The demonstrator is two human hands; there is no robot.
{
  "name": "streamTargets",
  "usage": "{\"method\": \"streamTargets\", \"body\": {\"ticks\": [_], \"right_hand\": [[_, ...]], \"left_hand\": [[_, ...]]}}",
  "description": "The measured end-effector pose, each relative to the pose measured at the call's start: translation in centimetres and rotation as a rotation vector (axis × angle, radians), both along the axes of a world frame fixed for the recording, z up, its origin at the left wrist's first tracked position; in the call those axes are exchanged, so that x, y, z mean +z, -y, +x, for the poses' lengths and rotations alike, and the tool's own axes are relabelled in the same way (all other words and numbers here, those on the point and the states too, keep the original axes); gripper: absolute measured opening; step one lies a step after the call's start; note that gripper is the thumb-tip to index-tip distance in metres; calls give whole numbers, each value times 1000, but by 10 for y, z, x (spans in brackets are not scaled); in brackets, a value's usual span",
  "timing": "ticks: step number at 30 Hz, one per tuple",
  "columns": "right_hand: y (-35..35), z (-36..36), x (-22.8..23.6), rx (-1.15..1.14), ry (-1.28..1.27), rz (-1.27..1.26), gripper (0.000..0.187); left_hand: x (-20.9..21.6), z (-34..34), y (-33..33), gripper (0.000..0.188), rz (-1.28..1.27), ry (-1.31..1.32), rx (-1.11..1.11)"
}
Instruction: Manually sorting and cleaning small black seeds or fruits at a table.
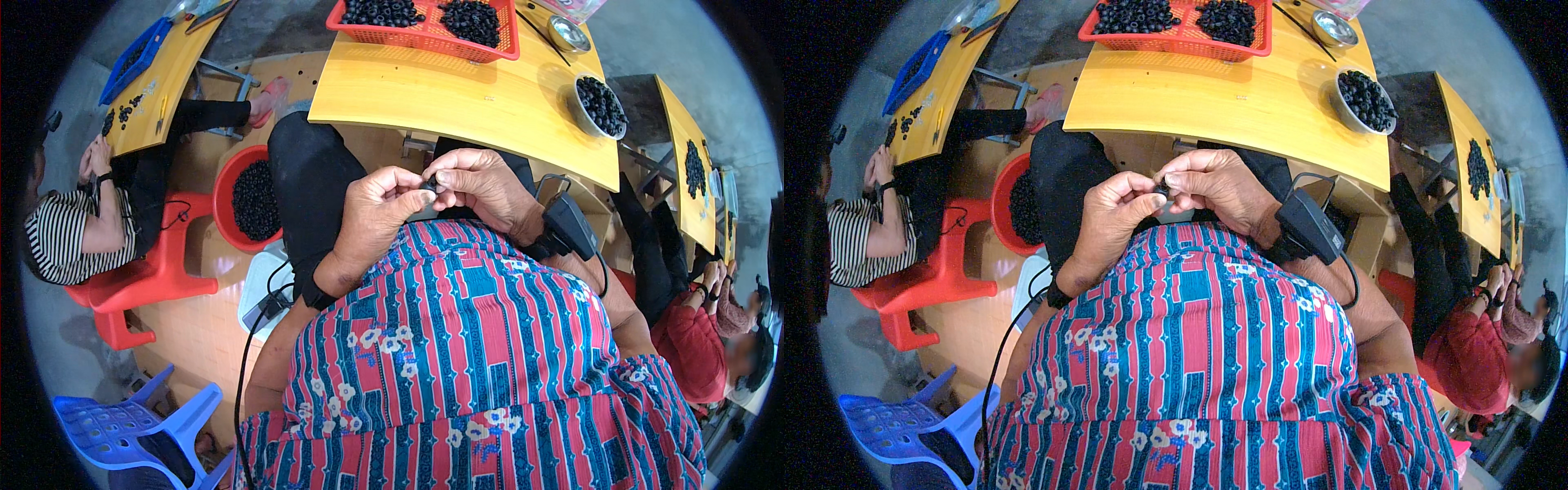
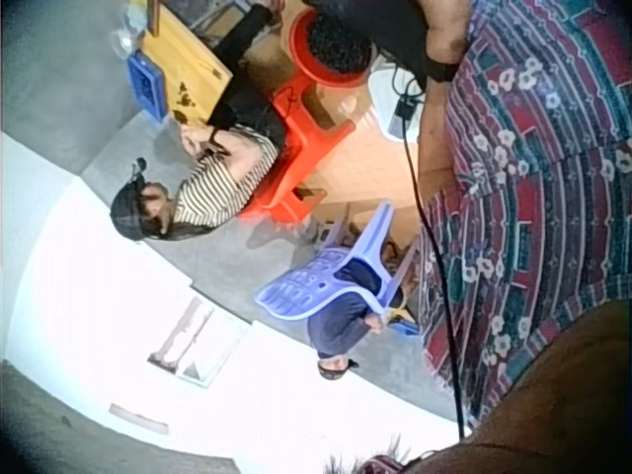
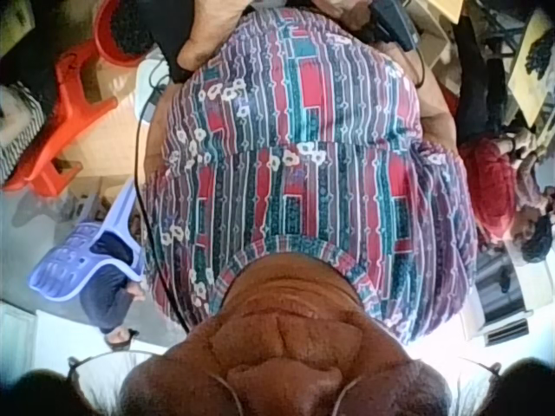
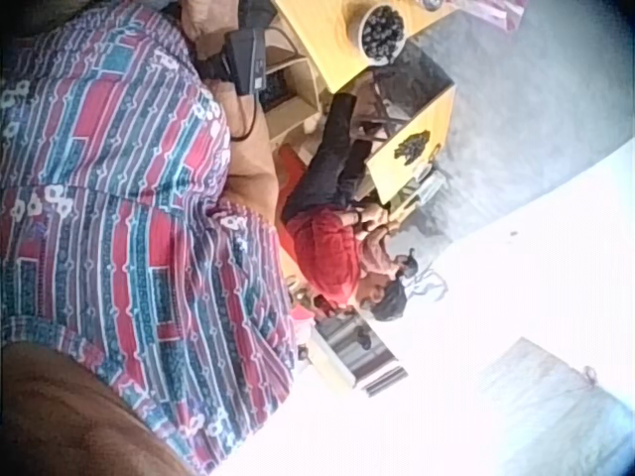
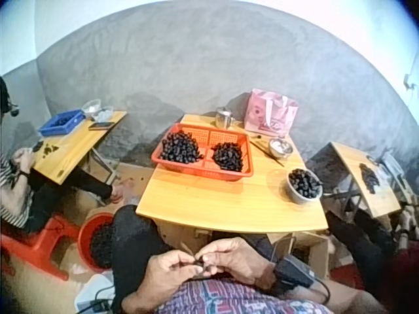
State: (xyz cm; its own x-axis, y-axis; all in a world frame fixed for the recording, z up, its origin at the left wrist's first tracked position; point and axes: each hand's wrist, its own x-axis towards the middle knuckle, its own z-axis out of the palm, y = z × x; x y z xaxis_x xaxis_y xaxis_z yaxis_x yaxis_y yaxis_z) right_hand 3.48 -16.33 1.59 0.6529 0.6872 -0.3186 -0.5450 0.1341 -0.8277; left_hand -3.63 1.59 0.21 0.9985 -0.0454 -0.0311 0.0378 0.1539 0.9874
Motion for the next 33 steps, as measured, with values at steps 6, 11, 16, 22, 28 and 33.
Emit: {"method": "streamTargets", "body": {"ticks": [6,11,16,22,28,33], "right_hand": [[-1,-1,0,17,-106,96,15],[3,2,-8,93,-172,136,26],[5,4,-7,239,-212,143,27],[3,0,-7,224,-215,157,27],[0,-4,-5,204,-188,153,24],[3,-3,-10,216,-97,94,23]], "left_hand": [[-5,0,0,13,14,38,23],[-3,0,0,15,55,68,11],[1,0,-1,14,212,180,28],[0,0,1,13,300,223,94],[3,0,3,14,267,233,84],[-7,2,3,22,132,172,-1]]}}
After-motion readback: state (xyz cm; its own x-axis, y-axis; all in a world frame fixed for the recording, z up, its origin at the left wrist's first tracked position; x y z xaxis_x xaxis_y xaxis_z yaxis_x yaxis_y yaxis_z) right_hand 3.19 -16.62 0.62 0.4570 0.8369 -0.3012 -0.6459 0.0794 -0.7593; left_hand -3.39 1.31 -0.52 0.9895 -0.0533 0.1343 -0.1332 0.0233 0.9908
